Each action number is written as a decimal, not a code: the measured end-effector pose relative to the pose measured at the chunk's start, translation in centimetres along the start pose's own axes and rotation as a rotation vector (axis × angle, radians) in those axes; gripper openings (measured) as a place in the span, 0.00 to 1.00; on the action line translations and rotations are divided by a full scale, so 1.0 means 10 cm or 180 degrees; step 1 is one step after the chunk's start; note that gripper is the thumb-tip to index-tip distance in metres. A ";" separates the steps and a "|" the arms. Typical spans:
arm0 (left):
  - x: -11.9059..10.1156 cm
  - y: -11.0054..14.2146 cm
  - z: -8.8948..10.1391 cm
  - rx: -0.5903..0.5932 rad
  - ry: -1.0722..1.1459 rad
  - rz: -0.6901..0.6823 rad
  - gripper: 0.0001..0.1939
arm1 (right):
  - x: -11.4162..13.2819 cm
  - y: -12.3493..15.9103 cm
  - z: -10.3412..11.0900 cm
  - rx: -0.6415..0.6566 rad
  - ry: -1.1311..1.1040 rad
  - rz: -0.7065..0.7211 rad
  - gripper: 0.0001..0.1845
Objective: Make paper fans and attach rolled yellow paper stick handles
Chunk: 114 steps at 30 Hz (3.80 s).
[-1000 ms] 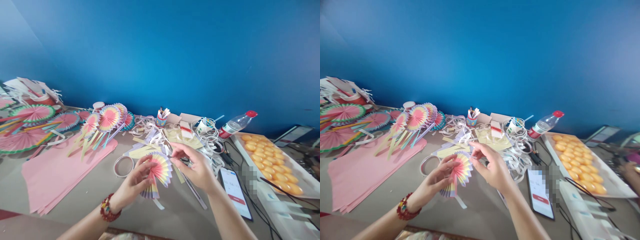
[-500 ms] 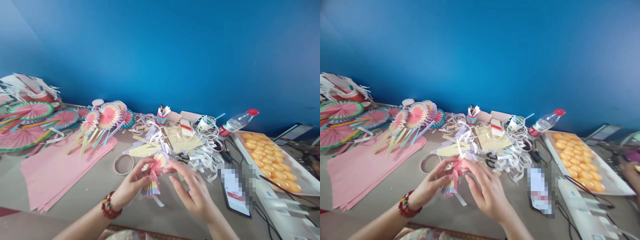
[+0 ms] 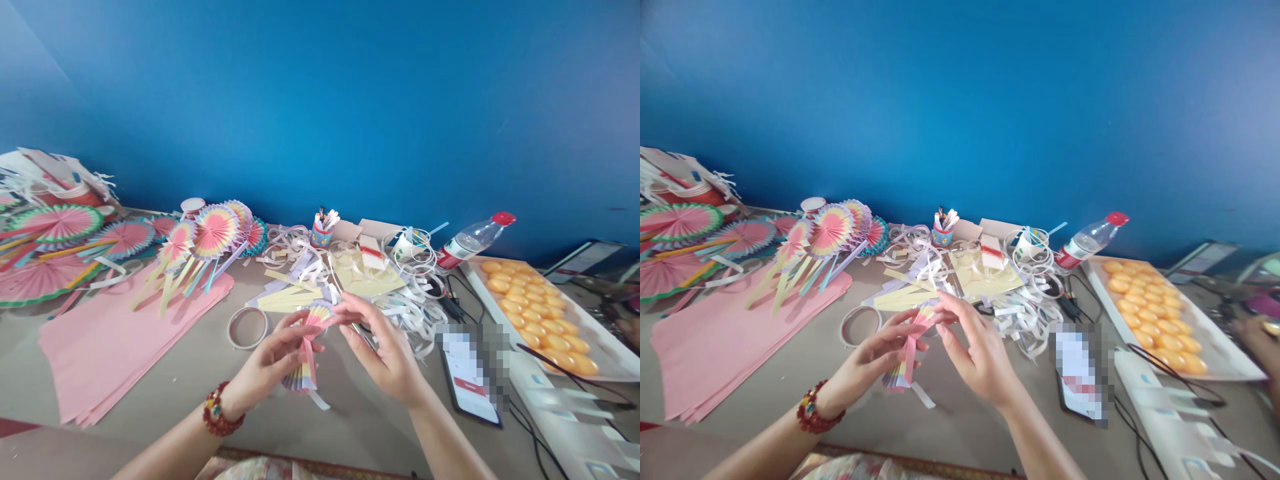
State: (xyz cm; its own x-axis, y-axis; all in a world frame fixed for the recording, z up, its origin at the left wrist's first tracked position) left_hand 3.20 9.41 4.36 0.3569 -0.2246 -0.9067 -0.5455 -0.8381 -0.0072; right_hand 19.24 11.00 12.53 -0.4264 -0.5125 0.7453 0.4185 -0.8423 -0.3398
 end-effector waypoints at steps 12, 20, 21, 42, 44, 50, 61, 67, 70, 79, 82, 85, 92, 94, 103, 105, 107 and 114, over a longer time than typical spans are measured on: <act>0.05 -0.01 0.02 0.0002 0.0182 0.0238 0.17 | 0.01 -0.04 0.00 0.0725 -0.0766 -0.0420 0.06; 0.05 -0.02 -0.01 0.0110 0.0373 0.0225 0.19 | -0.21 -0.10 -0.10 0.1049 -0.0441 -0.0990 0.06; 0.04 -0.02 -0.01 0.0129 0.0385 0.0231 0.20 | -0.22 -0.12 -0.10 0.1074 -0.0488 -0.1003 0.06; 0.09 -0.04 -0.05 0.0284 0.0568 0.0272 0.25 | -0.31 -0.17 -0.08 0.0802 -0.0462 -0.0957 0.07; 0.09 -0.04 -0.05 0.0277 0.0570 0.0287 0.25 | -0.34 -0.16 -0.08 0.0777 -0.0425 -0.0975 0.07; 0.11 -0.02 -0.06 0.0309 0.0569 0.0325 0.27 | -0.41 -0.11 -0.10 0.0710 -0.0345 -0.1039 0.05; 0.10 -0.01 -0.06 0.0271 0.0552 0.0328 0.27 | -0.44 -0.10 -0.09 0.0585 -0.0170 -0.1034 0.06; 0.06 -0.02 -0.07 0.0220 0.0494 0.0263 0.23 | -0.39 -0.11 -0.07 0.0483 -0.0029 -0.0975 0.06; 0.05 -0.03 -0.07 0.0201 0.0532 0.0251 0.22 | -0.39 -0.10 -0.07 0.0457 0.0092 -0.0955 0.05; 0.06 -0.02 -0.05 0.0163 0.0586 0.0217 0.22 | -0.34 -0.12 -0.11 0.0255 0.0279 -0.0785 0.04; 0.06 -0.02 -0.05 0.0159 0.0598 0.0194 0.22 | -0.32 -0.12 -0.13 0.0168 0.0337 -0.0773 0.04; 0.06 -0.02 -0.05 0.0167 0.0587 0.0177 0.21 | -0.31 -0.12 -0.13 0.0049 0.0392 -0.0685 0.05; 0.05 -0.01 -0.05 0.0178 0.0579 0.0156 0.21 | -0.29 -0.11 -0.13 -0.0122 0.0430 -0.0531 0.06; 0.05 -0.01 -0.05 0.0170 0.0572 0.0161 0.21 | -0.29 -0.11 -0.13 -0.0151 0.0447 -0.0499 0.06; 0.06 -0.01 -0.04 0.0169 0.0613 0.0163 0.22 | -0.29 -0.09 -0.16 -0.0232 0.0509 -0.0385 0.07; 0.05 -0.02 -0.05 0.0178 0.0612 0.0152 0.21 | -0.27 -0.10 -0.15 -0.0257 0.0534 -0.0344 0.08; 0.05 -0.02 -0.05 0.0189 0.0609 0.0153 0.21 | -0.26 -0.11 -0.15 -0.0269 0.0546 -0.0311 0.08; 0.05 -0.01 -0.05 0.0215 0.0607 0.0155 0.21 | -0.27 -0.10 -0.17 -0.0302 0.0620 -0.0284 0.08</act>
State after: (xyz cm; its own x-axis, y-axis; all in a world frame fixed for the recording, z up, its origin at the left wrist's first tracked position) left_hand 3.81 9.15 4.09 0.4625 -0.3593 -0.8105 -0.6130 -0.7901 0.0005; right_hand 18.61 12.94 9.84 -0.6089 -0.4501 0.6532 0.2989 -0.8929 -0.3367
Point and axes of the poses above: each hand's wrist, its own y-axis away from the middle knuckle, its own z-axis out of the back of the hand, x = y × z, the point moved 8 cm from there along -y, towards the middle knuckle, and after that the axes turned 4 degrees about x, right-handed, at the moved point
